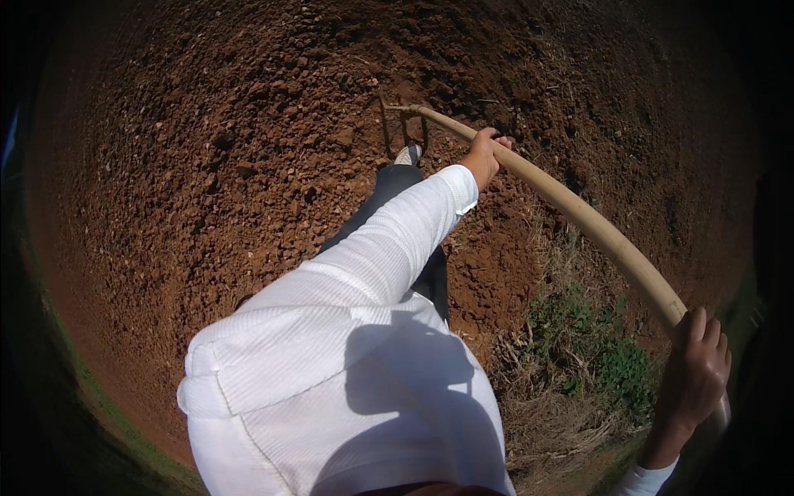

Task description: The person uses a garden fork to break up and turn over soil in an outdoor field. They repeatedly drive the fork into the ground and pull back to loosen the earth, moving forward along a narrow strip.

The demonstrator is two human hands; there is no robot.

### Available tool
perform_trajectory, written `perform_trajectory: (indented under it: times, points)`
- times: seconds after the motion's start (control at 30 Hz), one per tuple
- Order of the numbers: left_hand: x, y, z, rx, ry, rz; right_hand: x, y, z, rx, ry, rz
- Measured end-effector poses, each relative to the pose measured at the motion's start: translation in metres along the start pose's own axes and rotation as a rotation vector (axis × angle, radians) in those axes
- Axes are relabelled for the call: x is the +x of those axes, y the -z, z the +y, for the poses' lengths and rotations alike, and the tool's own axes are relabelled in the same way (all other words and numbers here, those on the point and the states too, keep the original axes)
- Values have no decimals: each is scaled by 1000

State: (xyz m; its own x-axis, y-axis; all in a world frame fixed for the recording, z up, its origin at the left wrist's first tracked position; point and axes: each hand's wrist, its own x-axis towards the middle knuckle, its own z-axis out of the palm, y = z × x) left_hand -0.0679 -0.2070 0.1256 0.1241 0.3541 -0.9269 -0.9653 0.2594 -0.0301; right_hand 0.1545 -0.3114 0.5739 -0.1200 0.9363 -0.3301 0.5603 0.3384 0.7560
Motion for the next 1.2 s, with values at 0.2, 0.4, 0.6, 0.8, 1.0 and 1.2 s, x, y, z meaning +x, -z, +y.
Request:
perform_trajectory:
  times: [0.2, 0.4, 0.6, 0.8, 1.0, 1.2]
  points:
    - [2, -37, 35, -12, -5, 19, 70, 41, 3, 5, -131, 69]
    - [8, -58, 56, 27, 42, 34, 110, 51, 20, -90, 95, 357]
    - [49, -71, 85, 87, 78, 122, 162, 102, -6, -129, 164, 142]
    - [136, -78, 140, 105, 134, 182, 231, 129, -68, -118, 46, 248]
    - [136, -31, 123, 163, 22, 108, 175, 91, -89, -110, 42, 252]
    - [110, 59, 43, 447, 233, 289, 28, -2, -148, 155, -32, -280]
